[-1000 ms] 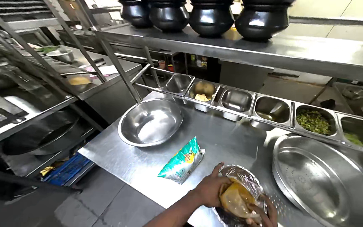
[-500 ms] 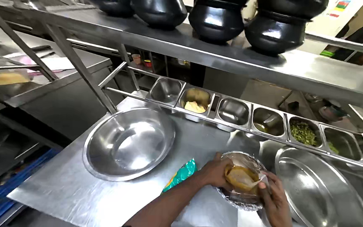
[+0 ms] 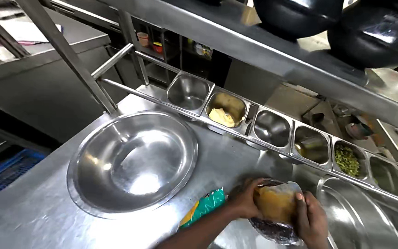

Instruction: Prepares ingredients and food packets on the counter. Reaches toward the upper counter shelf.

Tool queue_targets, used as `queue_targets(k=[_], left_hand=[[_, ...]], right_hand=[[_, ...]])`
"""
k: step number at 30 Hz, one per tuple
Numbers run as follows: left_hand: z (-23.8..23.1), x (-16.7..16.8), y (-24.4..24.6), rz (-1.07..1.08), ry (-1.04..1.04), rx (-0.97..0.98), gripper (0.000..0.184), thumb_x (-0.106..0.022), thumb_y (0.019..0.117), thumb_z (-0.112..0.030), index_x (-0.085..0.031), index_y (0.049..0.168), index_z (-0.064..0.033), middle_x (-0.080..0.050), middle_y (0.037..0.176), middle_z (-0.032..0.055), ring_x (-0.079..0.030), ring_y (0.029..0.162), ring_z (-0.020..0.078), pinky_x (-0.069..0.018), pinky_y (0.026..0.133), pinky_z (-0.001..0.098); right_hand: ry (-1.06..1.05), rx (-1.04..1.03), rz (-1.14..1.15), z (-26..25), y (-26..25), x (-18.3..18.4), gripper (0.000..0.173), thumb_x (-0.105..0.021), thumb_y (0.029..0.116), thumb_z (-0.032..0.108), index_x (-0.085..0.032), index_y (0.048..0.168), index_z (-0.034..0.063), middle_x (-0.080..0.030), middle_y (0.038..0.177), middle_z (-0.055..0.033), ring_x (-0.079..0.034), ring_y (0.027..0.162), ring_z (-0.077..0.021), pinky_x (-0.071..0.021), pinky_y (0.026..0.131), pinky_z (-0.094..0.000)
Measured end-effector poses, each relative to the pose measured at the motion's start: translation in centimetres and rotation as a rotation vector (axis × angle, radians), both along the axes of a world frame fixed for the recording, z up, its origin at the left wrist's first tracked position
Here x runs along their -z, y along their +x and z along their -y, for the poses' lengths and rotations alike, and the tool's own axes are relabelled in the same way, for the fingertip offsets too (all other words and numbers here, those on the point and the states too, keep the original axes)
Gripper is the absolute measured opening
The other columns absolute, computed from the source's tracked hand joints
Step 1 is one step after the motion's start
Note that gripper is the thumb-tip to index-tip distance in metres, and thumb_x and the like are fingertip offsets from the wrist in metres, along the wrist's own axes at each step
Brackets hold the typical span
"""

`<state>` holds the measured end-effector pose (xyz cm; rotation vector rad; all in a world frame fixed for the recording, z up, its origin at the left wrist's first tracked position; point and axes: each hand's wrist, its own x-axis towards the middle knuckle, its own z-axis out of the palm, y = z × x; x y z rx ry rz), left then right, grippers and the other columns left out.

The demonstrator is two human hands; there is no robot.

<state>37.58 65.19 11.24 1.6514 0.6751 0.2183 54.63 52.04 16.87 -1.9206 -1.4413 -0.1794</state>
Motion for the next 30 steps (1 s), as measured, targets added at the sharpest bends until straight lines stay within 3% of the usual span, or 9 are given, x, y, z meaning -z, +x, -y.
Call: queue_targets(k=[4, 8, 10, 12, 16, 19, 22, 25, 30], left_hand=[[6.0, -2.4, 0.1, 0.184, -0.333, -0.588, 0.117, -0.092, 0.0654, -0.029, -0.026, 0.157, 0.0000, -0.030, 0.160, 0.0276, -0.036, 0.146, 0.0366, -0.0394, 0.116, 0.0478], [9.6, -3.4, 1.9, 0.191, -1.037, -0.715, 0.095, -0.081, 0.0837, -0.007, -0.021, 0.158, -0.0104, -0.047, 0.146, 0.0268, -0.058, 0.120, 0.0433, -0.0559, 0.084, 0.0601], [10.0, -1.8, 2.7, 0.221, -0.858, -0.708, 0.101, -0.073, 0.0815, 0.005, -0.012, 0.160, -0.0043, -0.042, 0.149, 0.0285, -0.057, 0.124, 0.0383, -0.0563, 0.092, 0.0521], [10.6, 0.5, 2.5, 0.230, -0.564, -0.698, 0.107, -0.074, 0.0731, 0.007, -0.012, 0.160, 0.0024, -0.032, 0.158, 0.0282, -0.042, 0.143, 0.0334, -0.0423, 0.114, 0.0447], [11.2, 2.9, 1.8, 0.191, -0.216, -0.704, 0.099, -0.074, 0.0659, 0.010, -0.028, 0.154, 0.0072, -0.036, 0.155, 0.0307, -0.039, 0.144, 0.0383, -0.0373, 0.119, 0.0472], [11.3, 0.8, 0.2, 0.157, -0.037, -0.671, 0.104, -0.082, 0.0646, -0.004, -0.029, 0.153, 0.0107, -0.031, 0.157, 0.0351, -0.032, 0.146, 0.0492, -0.0312, 0.118, 0.0627], [9.1, -1.8, 0.0, 0.533, 0.219, -0.660, 0.090, -0.077, 0.0801, -0.032, -0.037, 0.150, 0.0087, -0.037, 0.157, 0.0296, -0.034, 0.149, 0.0393, -0.0317, 0.119, 0.0584], [2.6, -4.5, 2.1, 0.649, 0.333, -0.347, 0.096, -0.074, 0.0805, -0.066, -0.049, 0.147, -0.0011, -0.049, 0.153, 0.0185, -0.037, 0.148, 0.0355, -0.0311, 0.121, 0.0576], [-6.2, -8.1, 7.0, 0.478, 0.217, 0.372, 0.100, -0.093, 0.0713, -0.036, -0.042, 0.151, -0.0042, -0.059, 0.140, 0.0197, -0.058, 0.131, 0.0293, -0.0464, 0.112, 0.0518]], right_hand=[[0.176, 0.063, -0.215, 0.1, -1.0, -0.8, 0.035, -0.044, 0.1046, 0.022, -0.056, 0.077, 0.0028, -0.055, 0.068, 0.0009, -0.056, 0.061, -0.0003, -0.0504, 0.058, -0.0178], [0.275, 0.100, -0.435, 0.1, -3.3, -0.7, 0.027, -0.046, 0.1033, 0.015, -0.055, 0.080, 0.0071, -0.055, 0.064, 0.0086, -0.055, 0.055, 0.0036, -0.0508, 0.054, -0.0161], [0.271, 0.130, -0.470, 0.2, -3.8, -0.7, 0.026, -0.045, 0.1037, 0.013, -0.054, 0.080, 0.0069, -0.052, 0.063, 0.0088, -0.054, 0.055, 0.0034, -0.0496, 0.054, -0.0163], [0.310, 0.158, -0.482, 0.6, -3.7, -1.0, 0.026, -0.045, 0.1033, 0.012, -0.052, 0.079, 0.0083, -0.050, 0.061, 0.0099, -0.051, 0.053, 0.0035, -0.0472, 0.052, -0.0154], [0.289, 0.073, -0.443, 1.1, -2.5, -4.9, 0.026, -0.043, 0.1042, 0.010, -0.053, 0.080, 0.0098, -0.053, 0.061, 0.0117, -0.054, 0.053, 0.0043, -0.0496, 0.051, -0.0151], [0.196, -0.085, -0.371, 2.2, -0.4, -8.4, 0.026, -0.044, 0.1057, 0.014, -0.055, 0.082, 0.0131, -0.058, 0.070, 0.0118, -0.057, 0.062, 0.0041, -0.0522, 0.059, -0.0165], [0.135, -0.226, -0.288, 2.6, 3.2, -11.3, 0.028, -0.049, 0.1083, 0.030, -0.062, 0.085, 0.0231, -0.064, 0.080, 0.0168, -0.061, 0.074, 0.0063, -0.0537, 0.068, -0.0150], [0.072, -0.352, -0.248, 1.0, 5.8, -13.3, 0.028, -0.050, 0.1074, 0.040, -0.064, 0.087, 0.0274, -0.066, 0.088, 0.0175, -0.062, 0.082, 0.0054, -0.0537, 0.074, -0.0157], [-0.047, -0.460, -0.262, -3.9, 8.1, -14.6, 0.030, -0.050, 0.1063, 0.046, -0.067, 0.091, 0.0265, -0.068, 0.088, 0.0157, -0.064, 0.081, 0.0048, -0.0549, 0.073, -0.0163]])
